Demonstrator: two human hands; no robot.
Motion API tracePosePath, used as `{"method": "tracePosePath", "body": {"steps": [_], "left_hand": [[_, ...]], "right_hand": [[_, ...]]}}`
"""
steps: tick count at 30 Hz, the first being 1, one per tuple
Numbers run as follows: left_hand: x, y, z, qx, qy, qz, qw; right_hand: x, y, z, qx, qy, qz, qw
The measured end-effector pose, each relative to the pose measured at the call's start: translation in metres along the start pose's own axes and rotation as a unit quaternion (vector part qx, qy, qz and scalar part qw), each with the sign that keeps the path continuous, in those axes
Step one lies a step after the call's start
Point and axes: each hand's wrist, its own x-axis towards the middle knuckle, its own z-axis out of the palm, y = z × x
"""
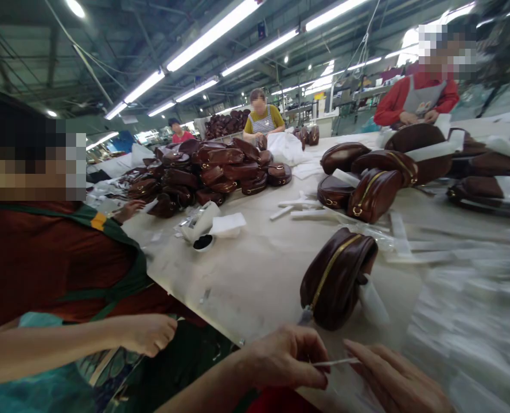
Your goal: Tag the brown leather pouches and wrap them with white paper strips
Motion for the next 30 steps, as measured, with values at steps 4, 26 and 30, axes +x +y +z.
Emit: {"method": "tracePosePath", "body": {"steps": [4, 26, 30], "left_hand": [[0.003, -0.006, 0.004, -0.020, -0.052, 0.018, 0.998], [0.025, -0.019, 0.020, -0.112, -0.121, 0.011, 0.986], [0.034, -0.022, 0.031, -0.210, -0.076, 0.008, 0.975]], "right_hand": [[0.008, -0.015, -0.020, 0.016, -0.016, 0.077, 0.997], [0.028, -0.036, -0.069, 0.042, -0.046, 0.180, 0.982], [0.029, -0.044, -0.075, 0.077, -0.052, 0.187, 0.978]]}}
